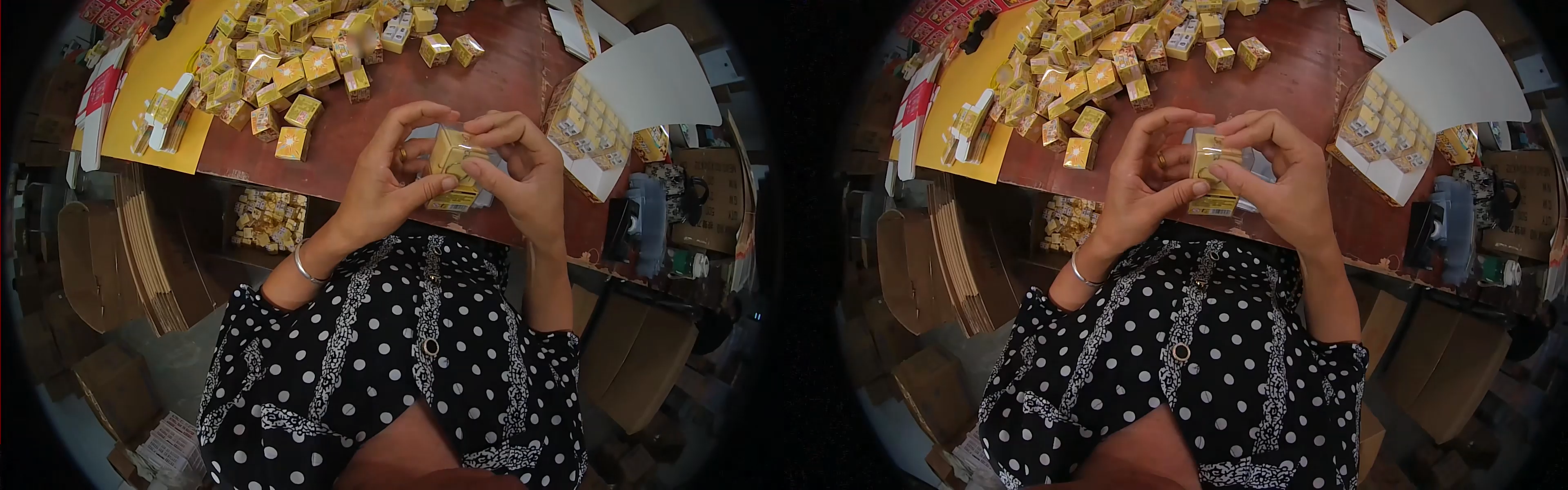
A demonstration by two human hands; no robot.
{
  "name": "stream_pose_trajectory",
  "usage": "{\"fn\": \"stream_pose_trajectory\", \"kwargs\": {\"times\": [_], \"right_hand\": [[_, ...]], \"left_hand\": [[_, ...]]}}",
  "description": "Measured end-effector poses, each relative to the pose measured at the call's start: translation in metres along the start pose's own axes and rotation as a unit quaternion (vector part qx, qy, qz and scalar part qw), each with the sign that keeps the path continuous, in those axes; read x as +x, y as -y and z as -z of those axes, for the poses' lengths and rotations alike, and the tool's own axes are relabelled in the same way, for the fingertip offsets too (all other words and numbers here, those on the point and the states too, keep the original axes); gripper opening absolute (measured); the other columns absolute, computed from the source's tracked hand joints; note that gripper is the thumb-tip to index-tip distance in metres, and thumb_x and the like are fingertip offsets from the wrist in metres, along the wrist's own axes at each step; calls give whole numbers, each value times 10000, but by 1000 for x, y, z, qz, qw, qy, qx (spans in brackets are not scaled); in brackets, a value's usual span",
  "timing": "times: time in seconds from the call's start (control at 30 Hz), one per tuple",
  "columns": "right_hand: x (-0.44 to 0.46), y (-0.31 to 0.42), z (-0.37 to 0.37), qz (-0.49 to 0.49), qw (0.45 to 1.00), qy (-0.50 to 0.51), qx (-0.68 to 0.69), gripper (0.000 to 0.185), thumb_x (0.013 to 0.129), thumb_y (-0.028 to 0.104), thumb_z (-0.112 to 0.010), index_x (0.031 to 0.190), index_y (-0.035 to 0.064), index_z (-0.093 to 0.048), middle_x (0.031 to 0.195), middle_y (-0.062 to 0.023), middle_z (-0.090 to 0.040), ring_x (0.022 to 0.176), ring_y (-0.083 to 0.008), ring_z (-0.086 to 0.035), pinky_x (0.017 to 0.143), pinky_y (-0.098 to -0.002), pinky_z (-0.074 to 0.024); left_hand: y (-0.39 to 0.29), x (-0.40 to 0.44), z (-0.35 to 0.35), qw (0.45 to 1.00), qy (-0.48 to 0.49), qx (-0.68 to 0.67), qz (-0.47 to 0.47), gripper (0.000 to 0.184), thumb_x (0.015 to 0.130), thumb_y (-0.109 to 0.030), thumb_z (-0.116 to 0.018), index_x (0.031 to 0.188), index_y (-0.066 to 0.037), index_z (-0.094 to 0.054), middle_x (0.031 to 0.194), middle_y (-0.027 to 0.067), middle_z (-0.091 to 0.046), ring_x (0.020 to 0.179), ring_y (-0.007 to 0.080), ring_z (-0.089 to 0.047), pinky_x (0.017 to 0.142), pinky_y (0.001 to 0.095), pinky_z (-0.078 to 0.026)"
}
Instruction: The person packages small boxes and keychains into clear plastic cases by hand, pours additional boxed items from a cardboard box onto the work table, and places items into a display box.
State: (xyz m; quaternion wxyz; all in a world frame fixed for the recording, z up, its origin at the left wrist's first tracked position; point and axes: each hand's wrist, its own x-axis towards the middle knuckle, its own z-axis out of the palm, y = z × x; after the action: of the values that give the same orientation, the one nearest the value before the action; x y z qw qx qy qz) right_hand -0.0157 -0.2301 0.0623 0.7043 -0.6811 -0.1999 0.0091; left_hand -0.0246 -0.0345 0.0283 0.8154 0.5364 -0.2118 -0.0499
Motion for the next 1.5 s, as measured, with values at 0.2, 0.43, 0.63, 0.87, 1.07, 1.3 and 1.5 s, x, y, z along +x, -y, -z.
{"fn": "stream_pose_trajectory", "kwargs": {"times": [0.2, 0.43, 0.63, 0.87, 1.07, 1.3, 1.5], "right_hand": [[6, -1, 2, -26, 999, -26, 33, 206, 834, -23, -779, 989, -21, -643, 1099, -114, -655, 1053, -164, -633, 932, -290, -513], [12, -7, 5, -54, 994, -73, 58, 150, 853, 15, -783, 931, -3, -657, 975, -89, -694, 896, -123, -652, 825, -262, -531], [11, -3, -1, -42, 996, -82, 17, 121, 876, 32, -769, 855, 1, -654, 904, -81, -700, 837, -105, -644, 771, -250, -520], [10, -10, 5, -25, 998, -56, -11, 130, 884, 26, -757, 824, -6, -646, 910, -72, -690, 851, -104, -631, 773, -246, -504], [3, -13, 12, 48, 998, 4, -41, 67, 879, 6, -736, 923, -21, -695, 1057, -97, -674, 980, -141, -644, 863, -277, -515], [-18, -1, 25, 5, 995, 17, -96, 307, 916, 33, -659, 1211, -50, -637, 1363, -160, -586, 1226, -221, -582, 955, -339, -517], [-82, 4, 165, 10, 875, -465, -134, 235, 981, 155, -659, 1145, -13, -678, 995, -44, -722, 892, -108, -654, 749, -263, -523]], "left_hand": [[-2, 0, -2, 1000, 0, -6, 15, 652, 869, 34, -736, 1419, -39, -393, 1432, 114, -461, 1263, 255, -577, 978, 361, -569], [-3, 1, -1, 999, 9, -18, 42, 660, 864, 30, -743, 1422, -39, -398, 1431, 117, -462, 1260, 251, -580, 991, 359, -565], [1, -1, -2, 999, 1, -21, 46, 660, 867, 40, -734, 1433, -36, -403, 1427, 106, -468, 1241, 241, -592, 978, 353, -571], [0, -2, -3, 999, 9, -10, 35, 557, 905, 37, -688, 1418, -36, -484, 1403, 81, -468, 1210, 209, -602, 972, 331, -568], [6, -1, 1, 1000, 10, 11, 16, 474, 915, 28, -675, 1368, -27, -546, 1417, 95, -455, 1214, 194, -587, 1002, 334, -536], [4, 2, -4, 999, -9, -9, 45, 363, 898, 73, -664, 1238, -19, -574, 1475, 144, -438, 1285, 228, -542, 1029, 343, -503], [6, 13, -4, 999, -3, -10, 43, 362, 867, 106, -678, 1189, -12, -561, 1474, 193, -451, 1320, 288, -526, 1046, 358, -484]]}}
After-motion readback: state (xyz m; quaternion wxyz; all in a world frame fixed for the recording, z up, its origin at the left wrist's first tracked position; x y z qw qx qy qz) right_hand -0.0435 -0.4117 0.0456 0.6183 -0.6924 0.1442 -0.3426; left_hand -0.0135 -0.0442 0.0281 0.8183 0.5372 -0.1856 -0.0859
